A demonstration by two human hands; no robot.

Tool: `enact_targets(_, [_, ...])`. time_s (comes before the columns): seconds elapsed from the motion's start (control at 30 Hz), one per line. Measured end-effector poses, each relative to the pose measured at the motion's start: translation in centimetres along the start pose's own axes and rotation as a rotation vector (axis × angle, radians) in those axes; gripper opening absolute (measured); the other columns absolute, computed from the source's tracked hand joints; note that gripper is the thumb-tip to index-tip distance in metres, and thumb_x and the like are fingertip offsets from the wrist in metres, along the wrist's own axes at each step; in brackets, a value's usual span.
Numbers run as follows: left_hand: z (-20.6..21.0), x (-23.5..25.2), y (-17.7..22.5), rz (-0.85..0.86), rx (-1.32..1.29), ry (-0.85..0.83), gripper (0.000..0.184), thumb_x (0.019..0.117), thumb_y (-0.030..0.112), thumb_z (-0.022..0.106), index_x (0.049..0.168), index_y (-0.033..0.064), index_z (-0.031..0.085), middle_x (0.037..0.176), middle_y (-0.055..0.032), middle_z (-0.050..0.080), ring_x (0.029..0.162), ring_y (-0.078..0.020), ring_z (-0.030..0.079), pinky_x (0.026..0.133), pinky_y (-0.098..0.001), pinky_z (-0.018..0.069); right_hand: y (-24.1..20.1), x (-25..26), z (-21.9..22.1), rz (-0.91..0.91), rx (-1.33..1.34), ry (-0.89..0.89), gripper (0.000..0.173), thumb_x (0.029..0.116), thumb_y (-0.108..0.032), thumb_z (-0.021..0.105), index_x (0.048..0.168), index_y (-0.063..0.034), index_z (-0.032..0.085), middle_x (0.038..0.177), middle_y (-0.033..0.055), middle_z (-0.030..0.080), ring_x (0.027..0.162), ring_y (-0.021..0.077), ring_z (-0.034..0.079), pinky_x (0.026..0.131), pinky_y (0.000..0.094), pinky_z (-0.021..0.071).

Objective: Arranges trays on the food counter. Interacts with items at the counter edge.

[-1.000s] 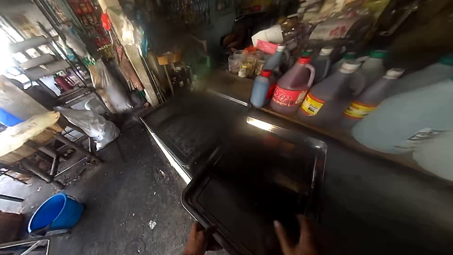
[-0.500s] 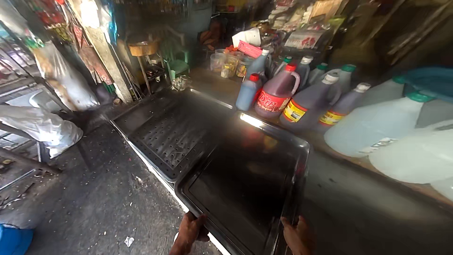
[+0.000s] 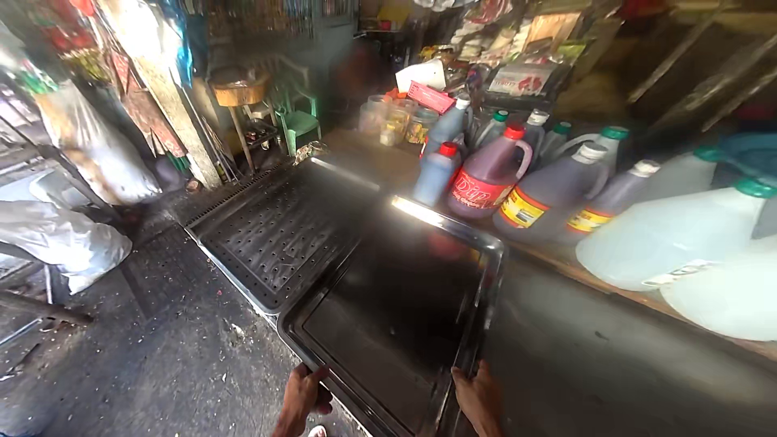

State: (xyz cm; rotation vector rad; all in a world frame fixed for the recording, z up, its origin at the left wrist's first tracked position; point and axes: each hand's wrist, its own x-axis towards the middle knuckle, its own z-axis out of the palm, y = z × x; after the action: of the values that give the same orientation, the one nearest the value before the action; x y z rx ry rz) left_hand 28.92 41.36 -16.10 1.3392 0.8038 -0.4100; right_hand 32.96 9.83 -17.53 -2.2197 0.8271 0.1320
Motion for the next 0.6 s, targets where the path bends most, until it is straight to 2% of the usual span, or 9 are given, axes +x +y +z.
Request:
enact_targets(0.17, [-2.8,1.9,2.1,0.032,0.009,0.046,0.02,0.1027,0.016,0.062,0.099,-0.0033,0.057,0.061,-0.0128,0.065,0.047,-0.0201,0.064,0.046,-0.0326,0.0557,-2.8,-0.1,2.4,-0.023,-0.042,-0.037,0.056,0.0971,-0.014,0.071,0.142,0.006,0.045,0.121,0.0308,0.065,0.115,0.0448,0.064,0.098,0.0581,0.0503])
enact_targets(0.27, [-4.0,2.7,3.3,0.058,0.022,0.094,0.02,0.1016,0.015,0.063,0.1,-0.0039,0.058,0.061,-0.0116,0.064,0.046,-0.0189,0.063,0.046,-0.0324,0.0558,-4.9,-0.6,2.9,-0.049,-0.095,-0.099,0.062,0.097,-0.018,0.072,0.146,0.0076,0.043,0.128,0.0308,0.063,0.12,0.0432,0.063,0.104,0.0554,0.0486])
enact_targets(0.33, [-4.6,3.2,3.9,0.107,0.06,0.166,0.025,0.0989,0.014,0.068,0.112,-0.0047,0.057,0.062,-0.0116,0.062,0.045,-0.0177,0.06,0.045,-0.032,0.0538,-6.0,-0.7,3.2,-0.051,-0.14,-0.146,0.063,0.0968,-0.024,0.073,0.145,0.0063,0.045,0.127,0.0295,0.064,0.12,0.042,0.063,0.103,0.0544,0.0491])
enact_targets(0.37, [-5.0,3.5,4.0,0.151,0.103,0.217,0.037,0.0962,0.014,0.072,0.123,-0.0041,0.053,0.064,-0.0124,0.062,0.045,-0.0173,0.059,0.044,-0.0319,0.0526,-6.6,-0.7,3.3,-0.047,-0.17,-0.171,0.063,0.0966,-0.027,0.073,0.144,0.0046,0.046,0.126,0.0279,0.065,0.119,0.0403,0.064,0.103,0.0537,0.0498])
enact_targets(0.43, [-6.0,4.1,4.4,0.233,0.214,0.333,0.07,0.0912,0.018,0.078,0.146,0.0001,0.038,0.074,-0.0152,0.063,0.048,-0.0186,0.058,0.046,-0.0352,0.0512,-7.8,-0.7,3.1,-0.035,-0.265,-0.238,0.064,0.0962,-0.037,0.072,0.142,0.0012,0.05,0.126,0.0235,0.066,0.12,0.0371,0.065,0.103,0.0524,0.0504])
enact_targets(0.47, [-6.3,4.3,4.7,0.263,0.26,0.376,0.081,0.0905,0.021,0.08,0.152,0.002,0.031,0.081,-0.0177,0.064,0.052,-0.0214,0.06,0.049,-0.0387,0.0526,-8.4,-0.7,2.9,-0.027,-0.298,-0.268,0.062,0.0959,-0.041,0.071,0.139,0.0003,0.054,0.127,0.022,0.066,0.121,0.0359,0.064,0.103,0.0519,0.0498])
enact_targets(0.5, [-6.6,4.5,5.2,0.291,0.302,0.41,0.085,0.0904,0.022,0.08,0.155,0.0024,0.028,0.086,-0.0202,0.066,0.056,-0.0246,0.062,0.053,-0.0422,0.0541,-9.0,-0.8,2.6,-0.017,-0.303,-0.282,0.057,0.0962,-0.041,0.071,0.134,0.0005,0.059,0.126,0.022,0.066,0.121,0.0355,0.063,0.103,0.0521,0.0494])
enact_targets(0.53, [-6.8,4.7,5.6,0.316,0.34,0.441,0.083,0.0908,0.023,0.079,0.154,0.0007,0.03,0.09,-0.0224,0.067,0.06,-0.0275,0.065,0.057,-0.045,0.0558,-9.6,-1.0,2.4,-0.005,-0.294,-0.279,0.053,0.0967,-0.039,0.07,0.131,0.0008,0.061,0.125,0.0222,0.067,0.121,0.0354,0.064,0.103,0.0519,0.0496])
enact_targets(0.6, [-7.1,5.0,6.6,0.332,0.379,0.486,0.071,0.0916,0.021,0.078,0.146,-0.0044,0.04,0.094,-0.025,0.068,0.066,-0.0311,0.068,0.063,-0.0483,0.0576,-10.4,-1.5,2.5,0.038,-0.243,-0.239,0.05,0.0964,-0.031,0.071,0.132,0.0018,0.06,0.126,0.0231,0.066,0.12,0.0353,0.065,0.101,0.0509,0.0512])
